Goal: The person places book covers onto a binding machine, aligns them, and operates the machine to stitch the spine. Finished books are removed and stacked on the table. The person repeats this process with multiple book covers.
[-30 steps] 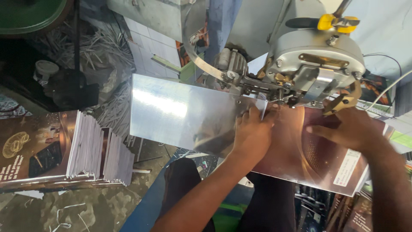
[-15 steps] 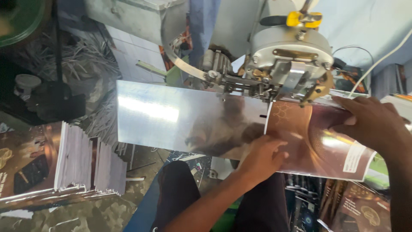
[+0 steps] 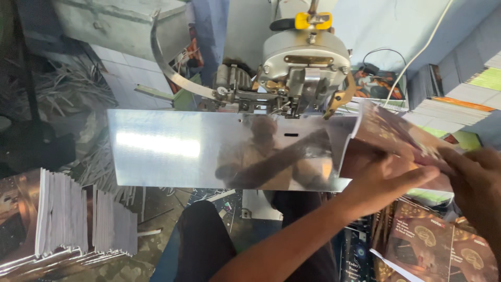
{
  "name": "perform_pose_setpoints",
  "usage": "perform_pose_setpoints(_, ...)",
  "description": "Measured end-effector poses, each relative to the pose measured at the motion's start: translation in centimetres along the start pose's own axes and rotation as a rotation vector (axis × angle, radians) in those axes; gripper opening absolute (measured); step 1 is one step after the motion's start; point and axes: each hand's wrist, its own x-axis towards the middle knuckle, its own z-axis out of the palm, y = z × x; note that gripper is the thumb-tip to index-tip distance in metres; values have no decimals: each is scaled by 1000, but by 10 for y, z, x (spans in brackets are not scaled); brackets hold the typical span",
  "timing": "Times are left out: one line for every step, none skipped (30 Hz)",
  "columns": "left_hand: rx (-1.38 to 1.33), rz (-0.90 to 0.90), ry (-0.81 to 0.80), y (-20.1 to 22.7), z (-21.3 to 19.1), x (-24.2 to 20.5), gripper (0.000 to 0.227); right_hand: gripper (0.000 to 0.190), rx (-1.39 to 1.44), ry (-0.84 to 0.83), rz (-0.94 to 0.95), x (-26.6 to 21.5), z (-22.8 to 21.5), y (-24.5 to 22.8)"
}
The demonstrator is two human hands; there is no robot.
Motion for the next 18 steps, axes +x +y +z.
perform_pose_setpoints(-42,12,32,4,14,3,58,32,55,35,14,-10,-4,-2)
perform_pose_setpoints(-90,-28,55,7,23,3,55,35,64,67,16,-26,-9,-6)
perform_pose_setpoints(-140,-68,79,9,32,3,52,38,72,99,17,-40,-14,-9)
perform_pose_setpoints(-190,-161,97,8,43,-1,46,35,87,136,22,-48,-17,-13)
perform_pose_setpoints(-239,-255,114,7,51,-3,42,33,100,173,26,-57,-19,-18)
perform_pose_setpoints(-355,-219,99,3,56,-4,37,32,72,207,24,-65,-21,-24)
perform_pose_setpoints(-471,-182,84,-1,63,-5,32,30,43,241,23,-73,-25,-29)
perform_pose_setpoints(-588,-146,69,-8,68,-4,27,30,-30,271,17,-80,-26,-37)
perform_pose_setpoints(-569,-132,82,-16,70,0,26,30,-100,282,15,-82,-24,-44)
perform_pose_setpoints(-550,-120,96,-25,70,2,26,31,-172,290,18,-86,-24,-52)
perform_pose_setpoints(-532,-108,111,-34,67,4,26,34,-242,279,26,-87,-20,-61)
perform_pose_setpoints(-511,-79,104,-43,55,7,27,37,-245,270,32,-86,-17,-67)
perform_pose_setpoints(-491,-50,97,-51,41,9,29,41,-248,260,37,-85,-14,-72)
perform_pose_setpoints(-467,-19,93,-58,32,10,31,45,-182,252,42,-79,-5,-79)
perform_pose_setpoints(-508,-28,113,-65,22,9,24,50,-116,242,46,-75,5,-84)
perform_pose_setpoints(-551,-32,129,-69,7,9,22,53,-74,223,39,-71,12,-88)
perform_pose_setpoints(-494,-21,174,-73,-7,8,20,56,-32,204,31,-69,21,-91)
perform_pose_setpoints(-442,-15,221,-78,-18,8,19,59,9,179,24,-70,28,-92)
